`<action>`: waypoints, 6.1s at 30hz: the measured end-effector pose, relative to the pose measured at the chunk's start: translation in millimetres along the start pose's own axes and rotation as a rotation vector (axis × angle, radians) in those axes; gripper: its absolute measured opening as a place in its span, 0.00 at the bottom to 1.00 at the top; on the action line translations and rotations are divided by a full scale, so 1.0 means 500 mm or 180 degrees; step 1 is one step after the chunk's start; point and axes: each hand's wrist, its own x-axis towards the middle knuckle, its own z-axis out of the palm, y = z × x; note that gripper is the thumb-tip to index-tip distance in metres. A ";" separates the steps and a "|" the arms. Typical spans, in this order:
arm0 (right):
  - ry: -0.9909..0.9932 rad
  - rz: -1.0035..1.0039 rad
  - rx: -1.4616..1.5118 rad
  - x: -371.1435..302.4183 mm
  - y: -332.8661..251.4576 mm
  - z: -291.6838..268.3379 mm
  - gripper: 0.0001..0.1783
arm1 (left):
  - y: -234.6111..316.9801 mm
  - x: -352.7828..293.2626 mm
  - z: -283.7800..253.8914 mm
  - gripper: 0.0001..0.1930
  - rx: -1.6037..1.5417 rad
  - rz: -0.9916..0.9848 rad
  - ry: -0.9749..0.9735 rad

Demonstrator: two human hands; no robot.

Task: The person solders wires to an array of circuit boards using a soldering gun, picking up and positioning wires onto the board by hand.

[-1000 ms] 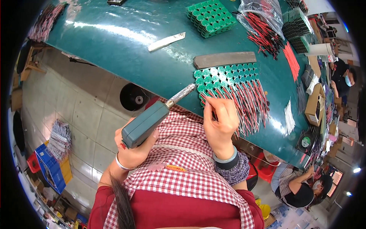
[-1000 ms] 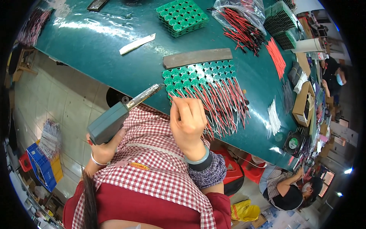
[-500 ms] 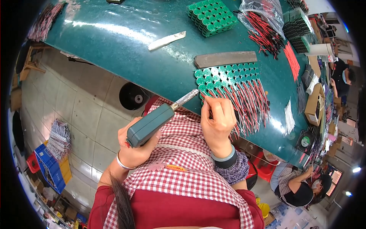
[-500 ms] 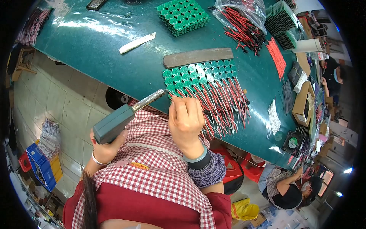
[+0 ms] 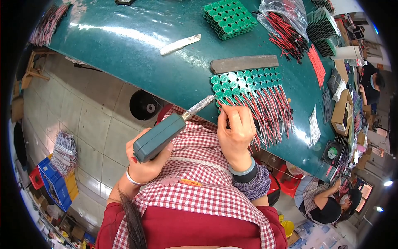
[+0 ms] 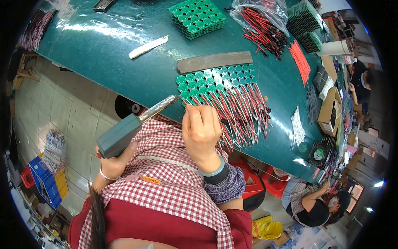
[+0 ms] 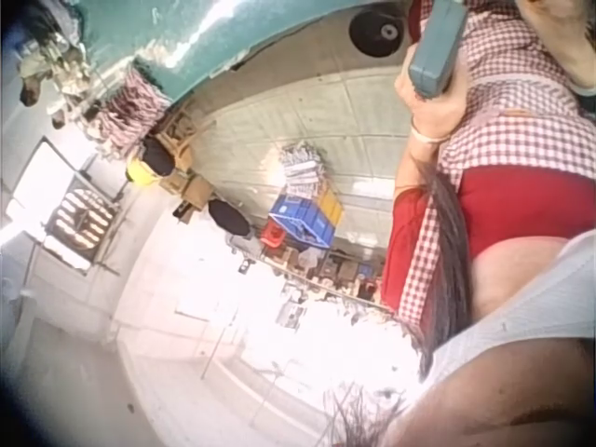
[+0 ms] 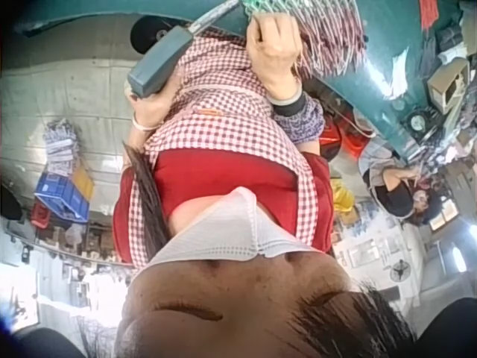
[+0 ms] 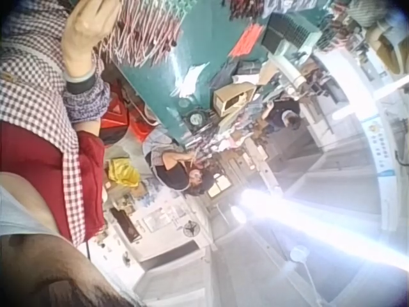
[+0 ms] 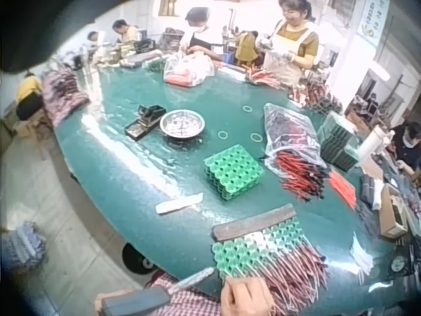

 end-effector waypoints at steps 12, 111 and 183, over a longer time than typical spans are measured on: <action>-0.0108 0.0072 -0.0037 0.005 0.008 -0.019 0.11 | 0.000 -0.006 0.012 0.12 -0.0283 -0.0315 0.0025; -0.0185 0.0486 0.0143 0.111 0.277 -0.149 0.15 | 0.137 0.259 0.213 0.11 0.0421 -0.0025 -0.1168; -0.0713 0.0306 -0.0408 0.221 0.335 -0.210 0.08 | 0.134 0.243 0.184 0.15 0.0386 -0.0227 -0.0816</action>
